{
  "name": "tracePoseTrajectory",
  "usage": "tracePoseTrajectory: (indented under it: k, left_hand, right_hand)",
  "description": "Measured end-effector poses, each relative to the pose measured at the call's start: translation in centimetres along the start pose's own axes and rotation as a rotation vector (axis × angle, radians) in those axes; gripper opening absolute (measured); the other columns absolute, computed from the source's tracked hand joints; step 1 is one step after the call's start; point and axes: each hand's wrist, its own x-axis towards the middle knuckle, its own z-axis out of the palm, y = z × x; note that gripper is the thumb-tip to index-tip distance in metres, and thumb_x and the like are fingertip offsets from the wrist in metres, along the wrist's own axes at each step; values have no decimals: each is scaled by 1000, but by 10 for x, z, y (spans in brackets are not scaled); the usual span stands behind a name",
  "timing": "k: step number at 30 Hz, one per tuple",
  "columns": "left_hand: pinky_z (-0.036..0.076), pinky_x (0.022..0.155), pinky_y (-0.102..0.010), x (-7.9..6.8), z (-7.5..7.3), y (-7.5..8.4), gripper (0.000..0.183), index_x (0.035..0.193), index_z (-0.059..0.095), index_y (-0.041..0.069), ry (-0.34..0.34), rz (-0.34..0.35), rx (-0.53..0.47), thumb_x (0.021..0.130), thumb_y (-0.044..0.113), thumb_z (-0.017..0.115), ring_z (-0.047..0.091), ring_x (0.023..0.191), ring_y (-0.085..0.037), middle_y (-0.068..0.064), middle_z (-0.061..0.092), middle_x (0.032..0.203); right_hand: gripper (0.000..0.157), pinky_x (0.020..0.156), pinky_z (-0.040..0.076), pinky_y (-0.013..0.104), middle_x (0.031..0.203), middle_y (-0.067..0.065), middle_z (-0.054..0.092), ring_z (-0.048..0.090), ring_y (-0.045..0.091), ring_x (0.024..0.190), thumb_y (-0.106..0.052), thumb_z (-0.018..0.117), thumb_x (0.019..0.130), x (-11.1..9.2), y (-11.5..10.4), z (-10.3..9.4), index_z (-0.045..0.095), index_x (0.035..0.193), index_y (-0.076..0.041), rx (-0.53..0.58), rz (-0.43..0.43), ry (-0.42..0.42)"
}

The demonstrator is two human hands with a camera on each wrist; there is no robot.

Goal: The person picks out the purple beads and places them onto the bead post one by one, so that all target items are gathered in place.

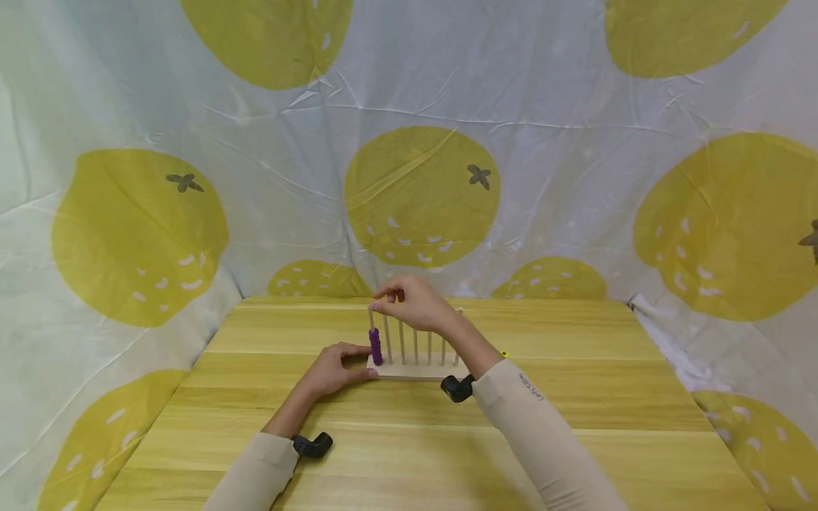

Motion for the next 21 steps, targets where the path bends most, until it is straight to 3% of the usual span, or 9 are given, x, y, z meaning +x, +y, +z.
tracePoseTrajectory:
  k: [12, 21]
  left_hand:
    - [44, 115, -55, -4, -1, 3, 53, 126, 75, 30, 3, -22, -8, 79, 49, 88, 59, 133, -30, 1, 70, 133]
    - [44, 116, -52, -1, -1, 2, 55, 129, 74, 30, -15, -16, 13, 80, 50, 87, 57, 135, -30, 0, 69, 135]
  right_hand:
    - [24, 65, 41, 29, 87, -2, 63, 48, 18, 72, -33, 74, 97, -23, 8, -22, 79, 114, -17, -7, 7, 38]
    - [26, 74, 45, 36, 90, -2, 63, 52, 20, 80, -35, 73, 98, -50, 23, -46, 78, 116, -17, -13, 61, 83]
